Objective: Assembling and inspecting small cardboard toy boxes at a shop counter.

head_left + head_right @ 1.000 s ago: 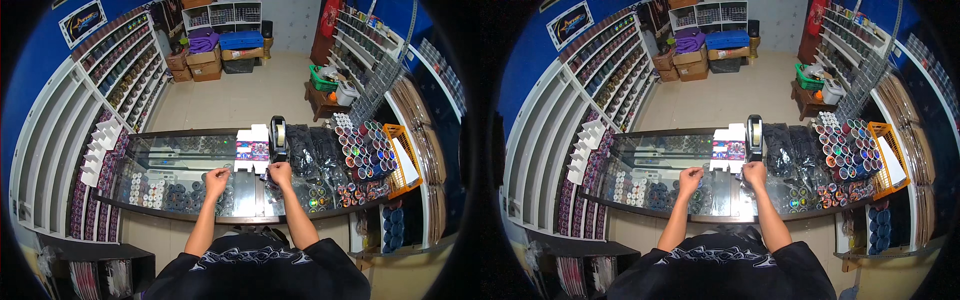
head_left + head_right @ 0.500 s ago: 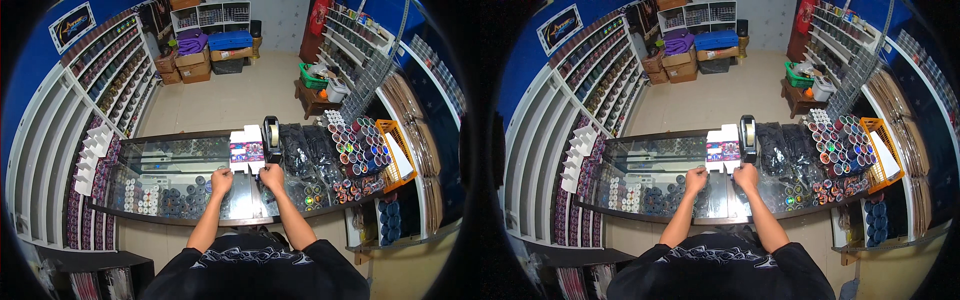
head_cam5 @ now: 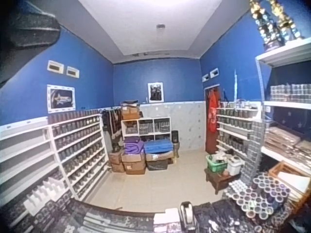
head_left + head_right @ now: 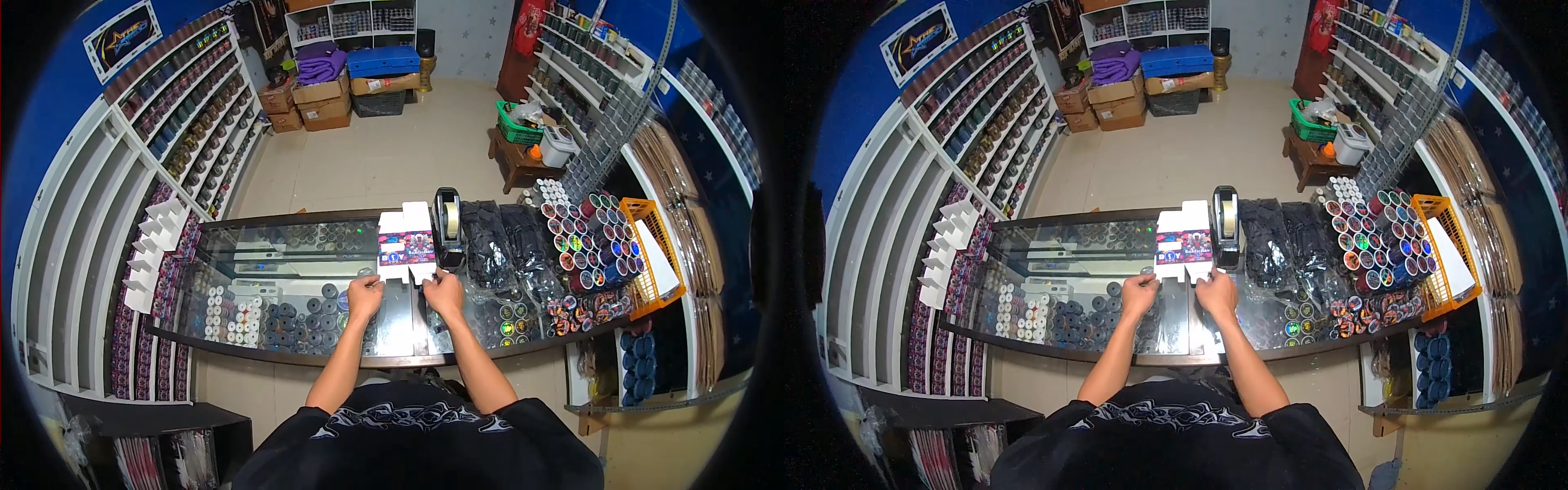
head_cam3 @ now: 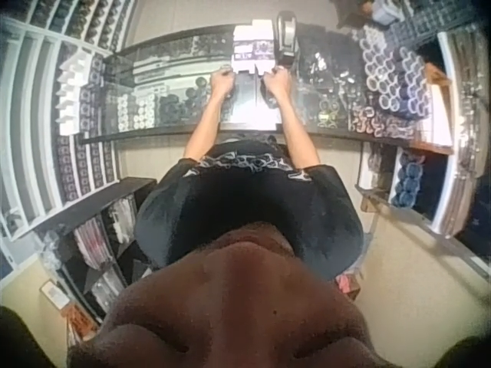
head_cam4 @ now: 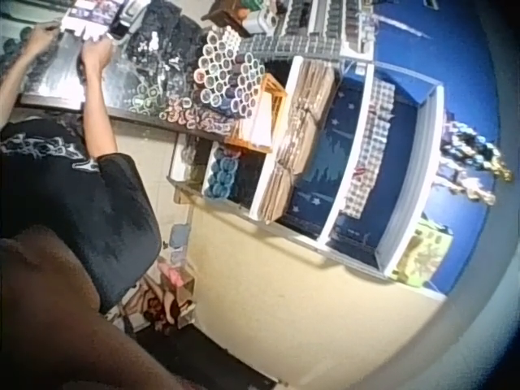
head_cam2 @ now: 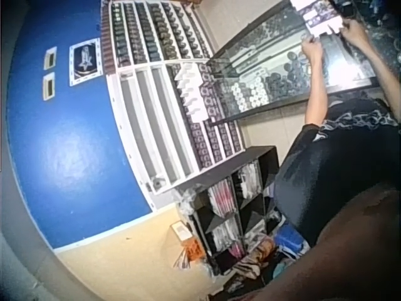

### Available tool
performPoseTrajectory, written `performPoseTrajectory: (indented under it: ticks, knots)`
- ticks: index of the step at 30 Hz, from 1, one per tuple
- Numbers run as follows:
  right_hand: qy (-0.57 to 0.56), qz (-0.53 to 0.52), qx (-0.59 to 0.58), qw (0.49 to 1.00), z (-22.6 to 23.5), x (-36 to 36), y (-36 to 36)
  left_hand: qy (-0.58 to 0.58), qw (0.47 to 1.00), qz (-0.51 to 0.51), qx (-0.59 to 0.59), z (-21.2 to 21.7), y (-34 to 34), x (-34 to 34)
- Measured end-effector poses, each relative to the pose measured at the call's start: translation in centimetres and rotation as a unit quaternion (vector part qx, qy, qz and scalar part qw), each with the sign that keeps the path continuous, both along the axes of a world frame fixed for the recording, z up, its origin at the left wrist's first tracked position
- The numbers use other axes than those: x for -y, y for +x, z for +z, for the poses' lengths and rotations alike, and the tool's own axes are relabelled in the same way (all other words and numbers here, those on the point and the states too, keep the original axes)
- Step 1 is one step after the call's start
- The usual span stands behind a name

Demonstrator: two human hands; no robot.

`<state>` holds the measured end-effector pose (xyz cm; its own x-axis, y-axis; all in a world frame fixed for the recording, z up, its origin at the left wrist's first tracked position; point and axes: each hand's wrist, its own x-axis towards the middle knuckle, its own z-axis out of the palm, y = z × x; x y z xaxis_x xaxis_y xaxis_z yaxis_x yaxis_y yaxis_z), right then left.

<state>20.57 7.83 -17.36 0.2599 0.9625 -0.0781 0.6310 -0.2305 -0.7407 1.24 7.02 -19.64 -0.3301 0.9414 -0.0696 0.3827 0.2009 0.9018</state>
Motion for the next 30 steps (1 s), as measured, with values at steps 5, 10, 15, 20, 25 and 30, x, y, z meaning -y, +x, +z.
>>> performPoseTrajectory:
  ticks: [5,10,15,20,25,30]
  knots:
    - [0.01,0.012,-0.053,0.998,0.6,0.0,-0.2,-0.022,0.999,-0.028,0.013,0.4,0.3,0.0]
    - [0.056,-0.048,-0.209,0.975,-1.7,-0.9,0.4,-0.017,0.999,-0.027,0.016,0.5,0.6,0.0]
    - [-0.009,-0.092,-0.439,0.894,-1.1,-1.4,0.5,-0.016,1.0,-0.004,-0.011,0.0,0.2,0.0]
    - [-0.047,-0.111,-0.446,0.887,-1.1,-1.5,1.0,-0.024,0.999,0.01,0.036,0.4,0.3,0.1]
    - [0.01,-0.118,-0.384,0.916,-2.2,-2.1,0.8,-0.009,0.999,0.001,0.051,0.0,0.2,0.2]
    - [-0.045,-0.082,-0.416,0.905,-1.1,-2.4,1.2,-0.008,0.999,0.006,0.041,-0.6,-0.3,0.2]
